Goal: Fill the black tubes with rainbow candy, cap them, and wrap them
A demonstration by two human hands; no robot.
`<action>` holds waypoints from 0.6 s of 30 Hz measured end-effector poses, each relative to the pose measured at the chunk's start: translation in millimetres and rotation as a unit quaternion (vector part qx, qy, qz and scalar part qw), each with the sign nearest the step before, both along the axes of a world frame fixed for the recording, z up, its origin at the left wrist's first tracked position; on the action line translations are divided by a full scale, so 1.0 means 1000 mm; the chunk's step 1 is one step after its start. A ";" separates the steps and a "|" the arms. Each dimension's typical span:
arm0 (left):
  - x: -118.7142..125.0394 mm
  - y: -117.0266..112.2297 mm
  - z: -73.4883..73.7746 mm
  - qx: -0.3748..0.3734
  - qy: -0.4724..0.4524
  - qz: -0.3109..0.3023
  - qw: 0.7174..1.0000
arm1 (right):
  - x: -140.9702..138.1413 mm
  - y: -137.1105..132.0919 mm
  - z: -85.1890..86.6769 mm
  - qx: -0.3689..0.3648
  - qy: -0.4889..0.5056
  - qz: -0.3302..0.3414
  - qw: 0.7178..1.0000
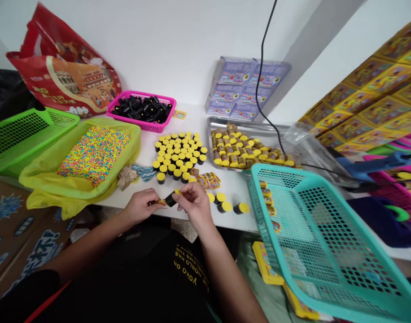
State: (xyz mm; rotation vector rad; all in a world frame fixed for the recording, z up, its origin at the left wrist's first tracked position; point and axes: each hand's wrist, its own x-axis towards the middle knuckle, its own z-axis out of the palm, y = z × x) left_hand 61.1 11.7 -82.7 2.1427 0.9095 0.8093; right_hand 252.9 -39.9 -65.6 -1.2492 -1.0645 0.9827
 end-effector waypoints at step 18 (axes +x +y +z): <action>0.008 -0.006 0.007 -0.268 -0.115 -0.026 0.956 | -0.016 -0.008 0.007 -0.023 0.085 -0.009 0.996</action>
